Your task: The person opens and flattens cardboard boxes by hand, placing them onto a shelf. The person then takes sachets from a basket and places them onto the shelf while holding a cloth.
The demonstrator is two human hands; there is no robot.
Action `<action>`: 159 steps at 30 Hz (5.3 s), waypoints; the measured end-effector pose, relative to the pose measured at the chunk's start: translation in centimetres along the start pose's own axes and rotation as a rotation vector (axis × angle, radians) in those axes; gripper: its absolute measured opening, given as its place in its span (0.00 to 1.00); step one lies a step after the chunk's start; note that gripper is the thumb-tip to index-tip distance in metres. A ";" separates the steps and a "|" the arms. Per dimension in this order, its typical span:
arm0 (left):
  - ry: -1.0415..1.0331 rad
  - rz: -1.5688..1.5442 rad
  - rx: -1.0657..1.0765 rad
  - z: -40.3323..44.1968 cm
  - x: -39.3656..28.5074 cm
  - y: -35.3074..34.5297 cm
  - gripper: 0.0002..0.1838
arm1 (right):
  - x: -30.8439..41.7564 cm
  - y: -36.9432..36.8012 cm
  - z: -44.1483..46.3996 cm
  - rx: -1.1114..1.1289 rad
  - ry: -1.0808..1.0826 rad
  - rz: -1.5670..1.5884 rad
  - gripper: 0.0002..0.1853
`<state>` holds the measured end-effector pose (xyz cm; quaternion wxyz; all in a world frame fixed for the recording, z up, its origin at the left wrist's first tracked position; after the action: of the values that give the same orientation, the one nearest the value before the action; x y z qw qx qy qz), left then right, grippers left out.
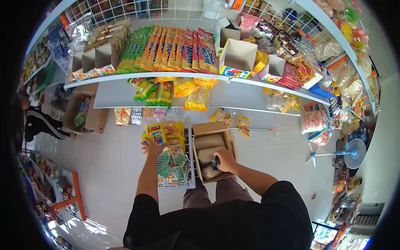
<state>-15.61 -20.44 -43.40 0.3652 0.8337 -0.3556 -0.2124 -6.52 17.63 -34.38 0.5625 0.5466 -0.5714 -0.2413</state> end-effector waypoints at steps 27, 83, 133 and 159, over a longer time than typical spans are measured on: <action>-1.258 -1.326 0.829 -38.0 -11.2 15.4 0.63 | 13.5 22.9 -4.6 -0.383 0.358 1.639 0.43; -1.722 -0.657 0.190 -44.0 -15.0 16.9 0.73 | 15.6 39.1 -12.0 -0.024 0.670 0.398 0.33; -1.019 -1.532 0.792 -43.7 -19.0 12.6 0.39 | 14.6 35.3 -14.7 -1.083 0.649 -0.019 0.33; -0.825 -1.603 1.004 -42.8 -18.1 13.4 0.30 | 12.2 39.5 -12.8 -0.796 0.569 0.473 0.36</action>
<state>-7.07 6.24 -4.03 -0.4243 0.7446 0.1591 -0.4901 -6.02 22.39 8.63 0.8975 0.1916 -0.3683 -0.1485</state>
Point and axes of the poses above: each hand's wrist, its own z-axis towards the middle knuckle, its own y-axis out of the back of the hand, x = y × z, the point moved 6 cm from there along z, towards the middle knuckle, and after that the axes turned 2 degrees about -z, right-handed, at the moved point
